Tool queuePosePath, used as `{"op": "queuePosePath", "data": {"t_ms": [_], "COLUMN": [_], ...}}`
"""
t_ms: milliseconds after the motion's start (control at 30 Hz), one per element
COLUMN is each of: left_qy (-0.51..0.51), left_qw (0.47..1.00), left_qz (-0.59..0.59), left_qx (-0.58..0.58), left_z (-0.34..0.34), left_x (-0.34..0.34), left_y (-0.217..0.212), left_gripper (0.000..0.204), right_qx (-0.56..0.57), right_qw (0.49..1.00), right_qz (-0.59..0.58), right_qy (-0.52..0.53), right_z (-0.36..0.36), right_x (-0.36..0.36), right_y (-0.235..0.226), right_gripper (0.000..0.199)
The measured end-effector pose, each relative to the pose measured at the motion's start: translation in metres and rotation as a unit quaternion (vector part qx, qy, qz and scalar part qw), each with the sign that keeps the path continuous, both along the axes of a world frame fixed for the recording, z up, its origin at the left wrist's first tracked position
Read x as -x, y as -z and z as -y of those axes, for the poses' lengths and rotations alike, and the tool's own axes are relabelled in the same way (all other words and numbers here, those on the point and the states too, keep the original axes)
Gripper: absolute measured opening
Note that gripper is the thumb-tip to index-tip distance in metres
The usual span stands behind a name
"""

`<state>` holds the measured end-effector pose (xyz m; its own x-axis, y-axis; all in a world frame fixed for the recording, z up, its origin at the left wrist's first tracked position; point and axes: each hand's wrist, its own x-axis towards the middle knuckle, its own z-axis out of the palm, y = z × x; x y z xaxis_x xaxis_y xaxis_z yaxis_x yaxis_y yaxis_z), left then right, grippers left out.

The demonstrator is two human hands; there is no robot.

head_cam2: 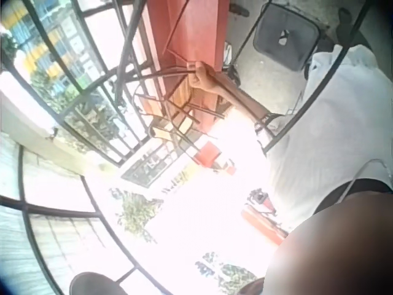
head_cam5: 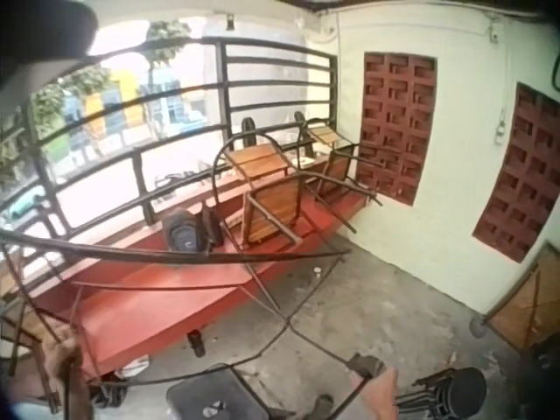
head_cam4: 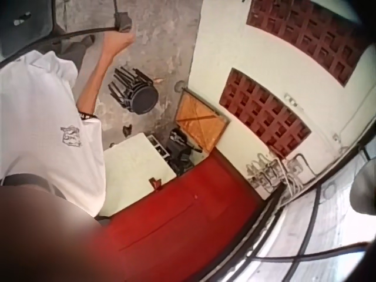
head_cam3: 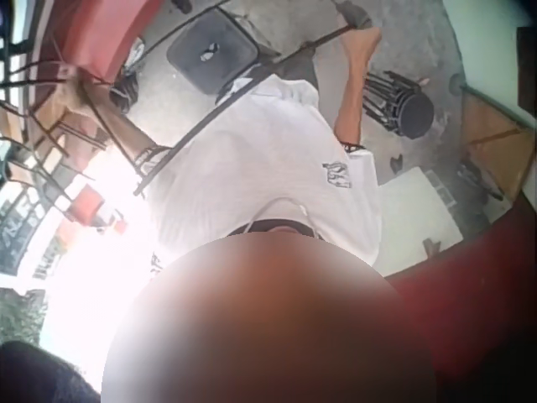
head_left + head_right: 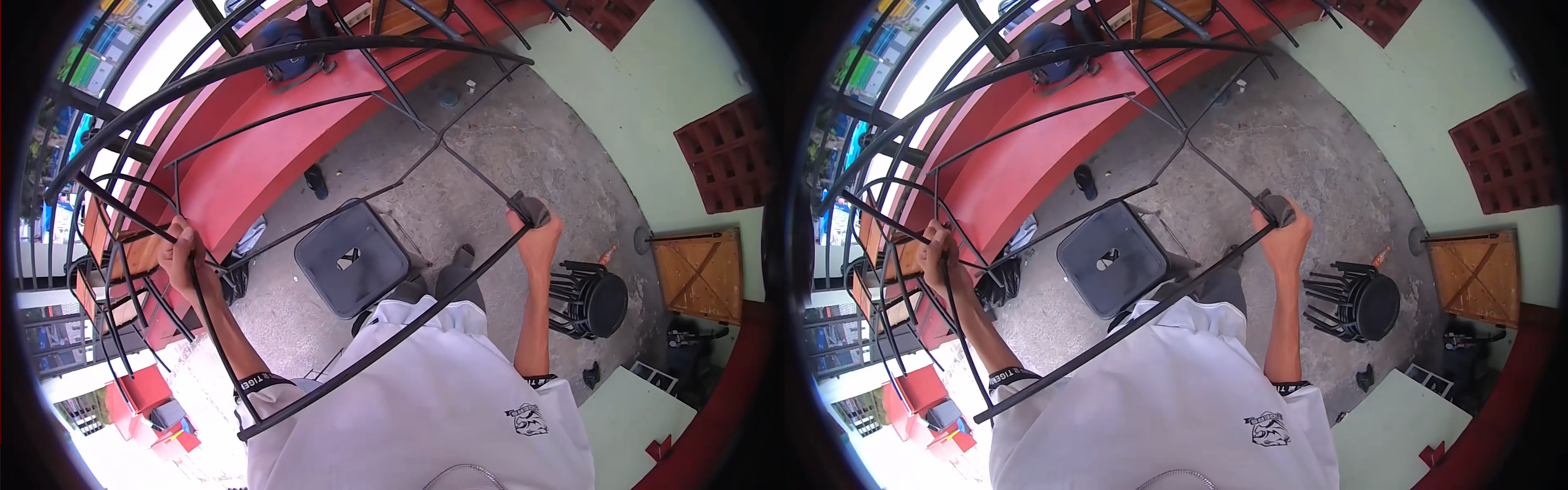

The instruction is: Assembling a metal chair or table frame by connecting various metal bars together.

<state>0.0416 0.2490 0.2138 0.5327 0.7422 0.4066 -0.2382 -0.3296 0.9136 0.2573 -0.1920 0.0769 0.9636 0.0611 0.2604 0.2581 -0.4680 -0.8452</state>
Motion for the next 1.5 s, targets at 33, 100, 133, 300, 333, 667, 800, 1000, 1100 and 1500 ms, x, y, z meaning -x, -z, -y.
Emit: {"op": "queuePosePath", "data": {"t_ms": [33,100,133,300,333,667,800,1000,1100,1500], "left_qy": [0.015,0.036,0.06,0.051,0.037,0.019,0.111,0.283,0.286,0.325], "left_qw": [0.999,0.993,0.987,0.971,0.968,0.922,0.888,0.78,0.795,0.796], "left_qz": [0.014,0.051,0.075,0.163,0.177,0.2,0.221,0.252,0.189,-0.007], "left_qx": [0.037,0.103,0.128,0.167,0.175,0.331,0.387,0.498,0.501,0.512], "left_z": [0.001,0.005,0.006,0.022,0.024,0.05,0.059,0.073,0.078,0.106], "left_x": [0.003,0.008,0.012,0.034,0.037,0.054,0.059,0.059,0.074,0.102], "left_y": [0.012,0.037,0.047,0.083,0.087,0.151,0.185,0.227,0.259,0.305], "left_gripper": [0.033,0.038,0.04,0.043,0.043,0.041,0.049,0.064,0.065,0.051], "right_qx": [0.012,0.028,0.037,0.008,-0.019,0.037,0.079,0.126,0.11,0.087], "right_qw": [1.0,0.999,0.999,0.997,0.993,0.934,0.849,0.747,0.698,0.619], "right_qz": [0.0,0.003,0.008,0.064,0.112,0.34,0.483,0.59,0.623,0.68], "right_qy": [0.012,0.02,0.017,0.041,0.01,-0.102,-0.198,-0.28,-0.335,-0.383], "right_z": [0.005,0.012,0.013,-0.008,-0.014,-0.066,-0.091,-0.13,-0.143,-0.218], "right_x": [-0.005,-0.015,-0.018,-0.021,-0.022,-0.047,-0.047,-0.017,-0.005,-0.005], "right_y": [-0.021,-0.06,-0.078,-0.135,-0.143,-0.217,-0.254,-0.294,-0.293,-0.282], "right_gripper": [0.019,0.024,0.026,0.026,0.025,0.027,0.026,0.024,0.026,0.017]}}
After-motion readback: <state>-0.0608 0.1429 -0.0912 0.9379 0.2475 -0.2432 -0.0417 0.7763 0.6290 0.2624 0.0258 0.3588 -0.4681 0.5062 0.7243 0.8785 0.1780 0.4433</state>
